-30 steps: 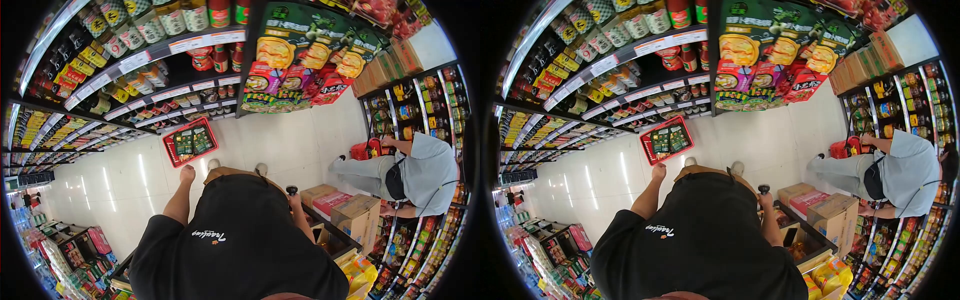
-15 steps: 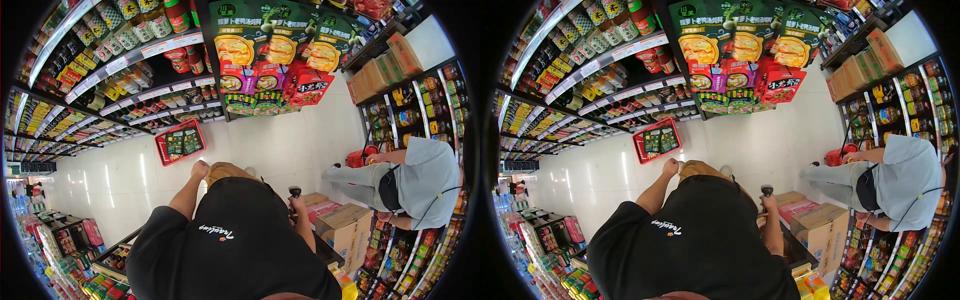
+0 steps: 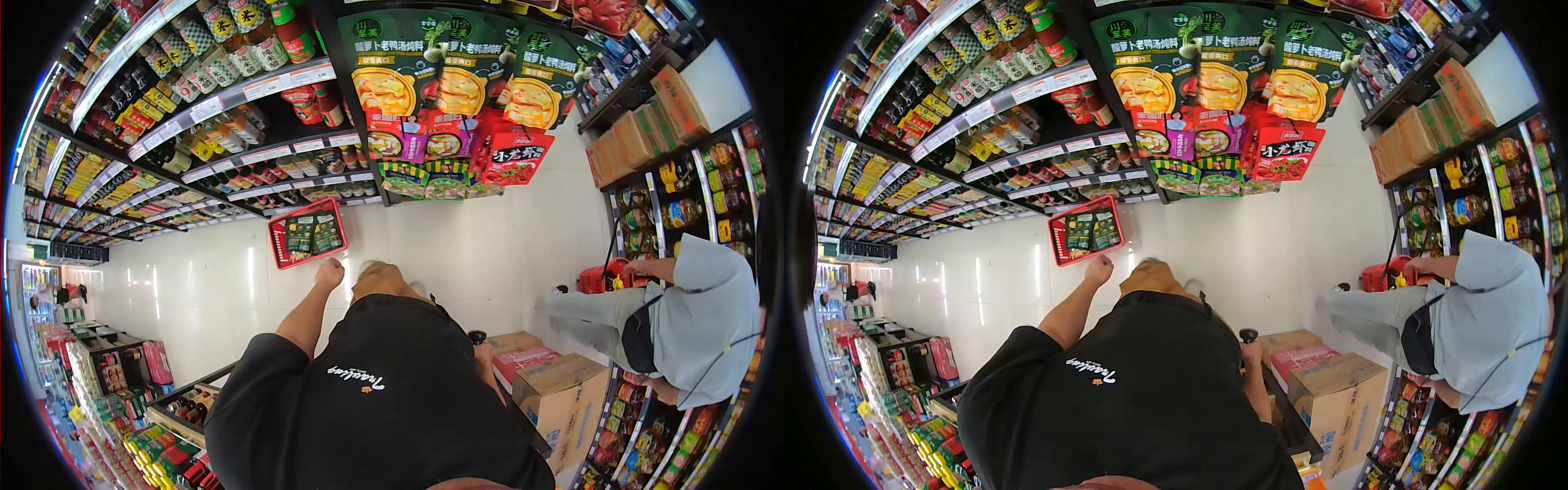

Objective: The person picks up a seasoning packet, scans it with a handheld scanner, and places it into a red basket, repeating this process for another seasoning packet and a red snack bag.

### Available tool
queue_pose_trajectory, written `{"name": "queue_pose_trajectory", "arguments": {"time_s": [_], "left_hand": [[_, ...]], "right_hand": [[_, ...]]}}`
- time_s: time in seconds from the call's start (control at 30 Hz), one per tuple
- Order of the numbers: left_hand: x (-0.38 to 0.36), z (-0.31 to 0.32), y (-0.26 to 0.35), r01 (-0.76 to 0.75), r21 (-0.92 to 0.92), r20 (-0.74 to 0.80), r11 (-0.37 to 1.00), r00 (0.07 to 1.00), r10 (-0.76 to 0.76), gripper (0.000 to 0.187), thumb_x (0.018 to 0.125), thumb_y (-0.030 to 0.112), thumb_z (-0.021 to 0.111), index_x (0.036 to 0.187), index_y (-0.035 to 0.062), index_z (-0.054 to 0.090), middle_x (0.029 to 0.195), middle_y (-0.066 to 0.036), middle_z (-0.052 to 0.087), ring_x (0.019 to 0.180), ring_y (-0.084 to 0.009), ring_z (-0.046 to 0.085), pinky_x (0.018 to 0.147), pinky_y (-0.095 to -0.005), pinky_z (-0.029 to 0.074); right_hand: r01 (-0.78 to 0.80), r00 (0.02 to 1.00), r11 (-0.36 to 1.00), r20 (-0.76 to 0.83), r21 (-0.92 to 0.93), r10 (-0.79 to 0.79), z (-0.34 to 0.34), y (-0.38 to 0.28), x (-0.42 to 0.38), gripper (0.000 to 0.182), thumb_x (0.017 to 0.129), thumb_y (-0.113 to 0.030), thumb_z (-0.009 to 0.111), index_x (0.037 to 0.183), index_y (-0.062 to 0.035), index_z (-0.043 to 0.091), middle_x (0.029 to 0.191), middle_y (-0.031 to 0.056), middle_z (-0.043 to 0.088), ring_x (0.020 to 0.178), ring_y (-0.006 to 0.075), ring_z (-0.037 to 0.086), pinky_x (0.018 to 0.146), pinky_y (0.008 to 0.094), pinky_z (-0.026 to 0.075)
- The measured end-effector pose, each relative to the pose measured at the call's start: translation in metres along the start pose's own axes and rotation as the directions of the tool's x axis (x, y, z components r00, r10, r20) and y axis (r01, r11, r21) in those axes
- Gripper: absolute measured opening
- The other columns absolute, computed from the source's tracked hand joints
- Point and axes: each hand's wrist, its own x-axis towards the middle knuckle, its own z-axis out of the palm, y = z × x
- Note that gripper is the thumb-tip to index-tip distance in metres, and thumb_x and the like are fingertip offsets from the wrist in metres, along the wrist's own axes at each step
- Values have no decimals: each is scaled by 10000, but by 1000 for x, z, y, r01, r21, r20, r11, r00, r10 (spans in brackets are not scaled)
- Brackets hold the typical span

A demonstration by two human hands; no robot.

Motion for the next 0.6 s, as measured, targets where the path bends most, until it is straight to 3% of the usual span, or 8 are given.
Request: {"name": "queue_pose_trajectory", "arguments": {"time_s": [0.07,0.17,0.4,0.5,0.6], "left_hand": [[-6,1,-4,3,11,10,1000,1000,-3,310,785,238,533,1000,66,676,1070,-209,650,1062,-348,604,934,-429,465],[-1,8,-22,19,87,87,996,996,-27,346,789,243,525,1035,43,665,1106,-211,641,1084,-349,594,950,-429,457],[24,10,2,80,152,167,985,980,-105,392,790,245,513,1071,4,643,1139,-229,623,1114,-360,576,966,-427,450],[59,10,44,-110,154,233,982,970,72,389,789,250,510,1073,16,638,1134,-237,619,1108,-364,577,946,-444,457],[93,17,93,-244,-25,103,969,964,245,316,806,260,533,1025,57,635,1037,-220,646,1019,-379,608,890,-460,478]], "right_hand": [[-33,999,998,6,58,33,-2,-3,7,273,664,-180,654,736,79,608,652,173,630,637,264,662,561,356,488],[-152,978,957,178,245,109,2,4,39,183,662,-126,620,724,45,604,621,152,626,584,231,649,519,344,485],[-38,996,963,92,265,14,-18,-31,62,218,653,-97,606,832,27,588,662,101,605,539,207,604,516,340,481],[-41,994,984,106,171,23,-23,-43,64,231,653,-113,618,834,29,600,677,122,623,571,239,625,545,357,492],[-92,990,996,106,2,91,-25,-58,69,258,652,-141,636,844,30,616,714,161,648,640,286,654,598,378,505]]}}
